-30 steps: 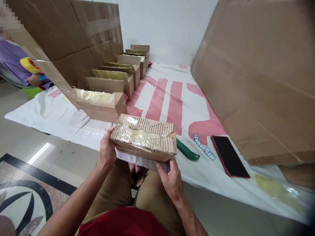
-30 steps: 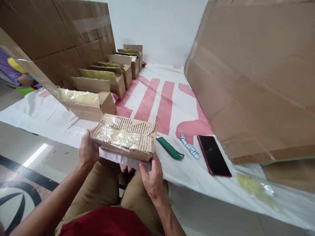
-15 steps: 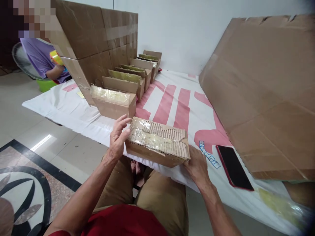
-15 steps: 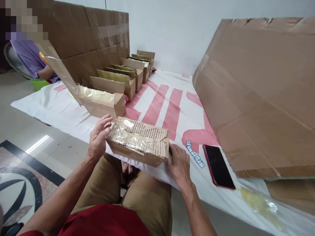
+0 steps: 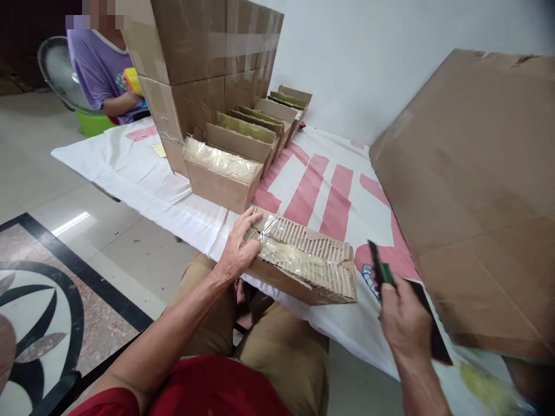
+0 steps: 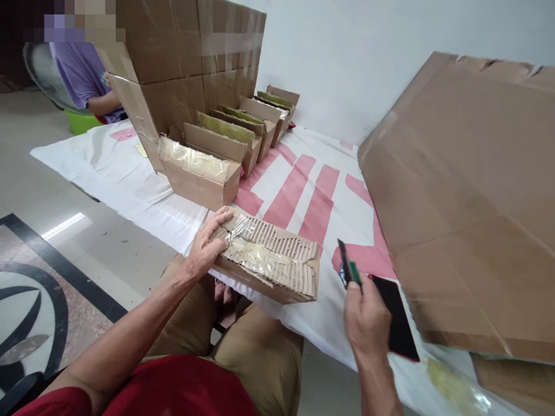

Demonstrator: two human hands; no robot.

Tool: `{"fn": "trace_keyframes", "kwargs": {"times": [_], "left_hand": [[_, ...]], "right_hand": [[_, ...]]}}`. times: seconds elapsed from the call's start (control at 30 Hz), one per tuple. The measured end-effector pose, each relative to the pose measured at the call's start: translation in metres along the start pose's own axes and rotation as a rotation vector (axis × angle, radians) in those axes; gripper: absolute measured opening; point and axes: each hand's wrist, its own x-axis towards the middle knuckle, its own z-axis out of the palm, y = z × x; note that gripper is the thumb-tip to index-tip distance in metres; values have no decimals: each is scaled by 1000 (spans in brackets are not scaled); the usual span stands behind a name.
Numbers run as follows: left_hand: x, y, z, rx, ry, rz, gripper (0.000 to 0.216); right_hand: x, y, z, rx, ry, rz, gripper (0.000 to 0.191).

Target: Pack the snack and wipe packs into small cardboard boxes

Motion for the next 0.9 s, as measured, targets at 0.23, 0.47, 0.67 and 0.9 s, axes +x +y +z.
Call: {"fn": "trace_keyframes", "kwargs": {"times": [0.23, 0.47, 0.67, 0.9], "left_hand": [[0, -1, 0, -19, -1, 11, 69], [0, -4, 2, 17, 8, 32, 70], [-1, -5, 2, 2, 18, 38, 71], [-3, -4, 3, 6, 41, 18, 74]], "right_hand": [[24, -113, -55, 134, -220, -421, 39], [46, -173, -12, -73, -365, -835, 36], [51, -179, -1, -199, -395, -913, 29], [54, -187, -10, -316, -537, -896, 24]]}}
